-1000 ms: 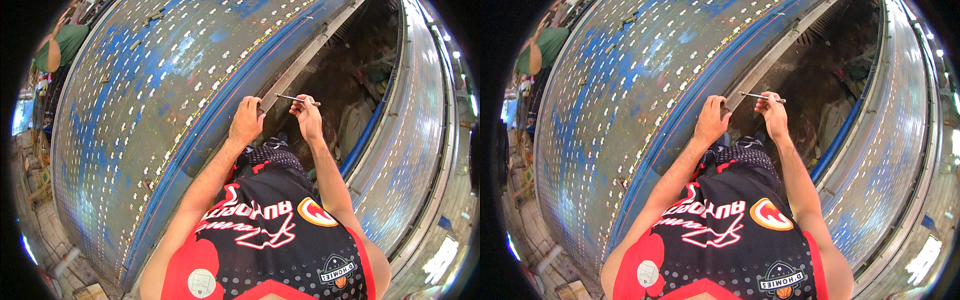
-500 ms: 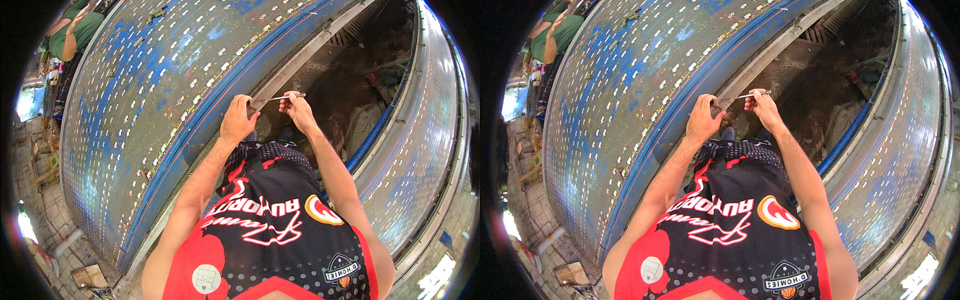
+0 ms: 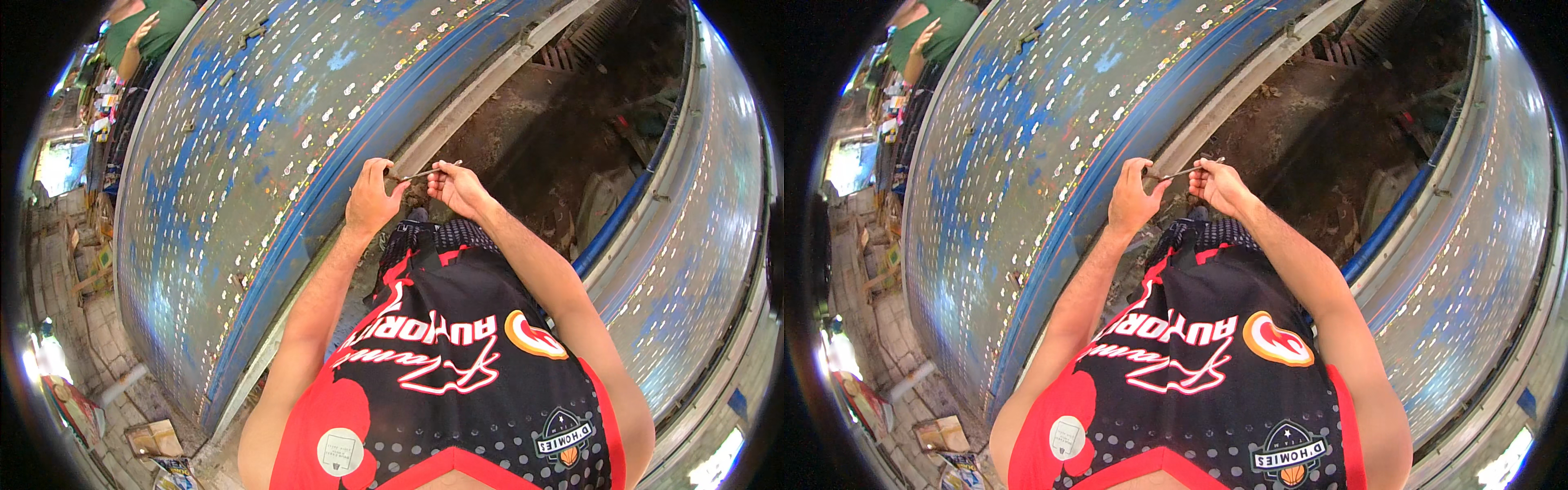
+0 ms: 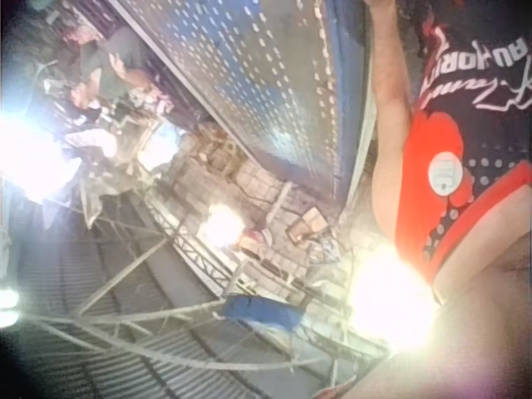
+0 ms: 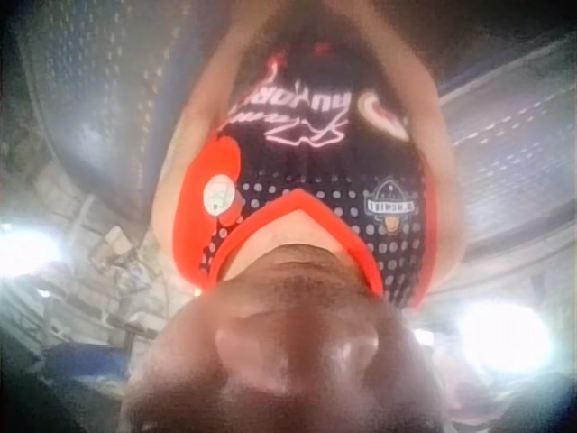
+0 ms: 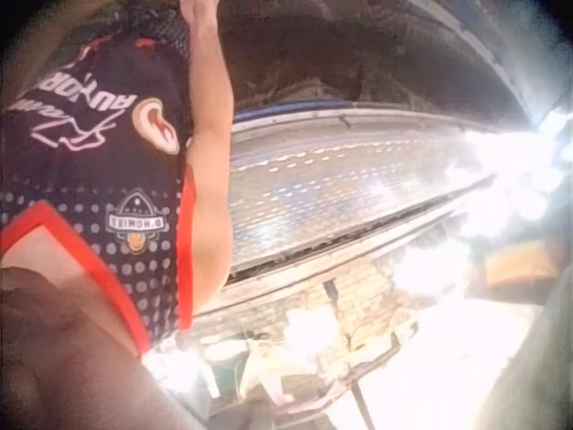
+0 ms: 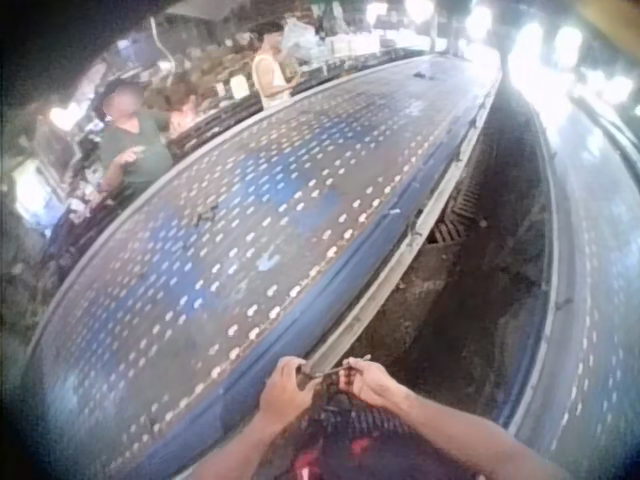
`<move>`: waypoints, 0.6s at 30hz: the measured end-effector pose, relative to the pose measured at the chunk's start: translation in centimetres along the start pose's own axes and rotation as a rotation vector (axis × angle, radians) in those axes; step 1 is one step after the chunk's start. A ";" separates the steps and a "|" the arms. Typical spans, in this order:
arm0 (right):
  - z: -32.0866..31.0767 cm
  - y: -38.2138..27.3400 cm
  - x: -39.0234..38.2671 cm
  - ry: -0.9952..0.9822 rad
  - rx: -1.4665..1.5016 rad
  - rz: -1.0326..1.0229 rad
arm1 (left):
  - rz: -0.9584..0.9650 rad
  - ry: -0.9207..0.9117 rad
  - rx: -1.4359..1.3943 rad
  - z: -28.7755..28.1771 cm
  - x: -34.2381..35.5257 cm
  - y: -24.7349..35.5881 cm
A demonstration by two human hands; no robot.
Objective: The person uses a small tool to work along the edge of a large curved metal sheet, repeatedly scraping or adjusting the seam. The person moves along the sheet and continues the same action on different sections.
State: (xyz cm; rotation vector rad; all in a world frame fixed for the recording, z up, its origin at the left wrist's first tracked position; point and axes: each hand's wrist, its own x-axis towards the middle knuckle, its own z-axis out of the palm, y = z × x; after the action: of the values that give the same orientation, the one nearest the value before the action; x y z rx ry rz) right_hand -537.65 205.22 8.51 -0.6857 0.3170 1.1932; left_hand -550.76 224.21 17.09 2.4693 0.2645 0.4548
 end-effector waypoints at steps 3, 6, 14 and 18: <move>-0.6 0.3 0.8 -0.001 0.050 0.047 | 0.004 0.008 0.000 0.0 0.0 0.3; -0.2 0.3 1.0 0.018 -0.045 0.008 | 0.006 0.018 -0.012 -0.1 0.1 0.5; 2.7 -2.2 0.2 -0.003 -0.665 -0.215 | -0.018 0.012 -0.035 -0.4 0.2 0.6; 2.7 -2.5 -0.3 0.012 -0.865 -0.287 | -0.016 0.019 -0.036 -0.5 0.5 0.9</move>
State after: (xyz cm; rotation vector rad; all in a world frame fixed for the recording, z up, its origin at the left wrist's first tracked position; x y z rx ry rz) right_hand -535.76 206.24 11.54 -1.4307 -0.3155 1.0226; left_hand -550.41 223.92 18.12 2.4273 0.2812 0.4722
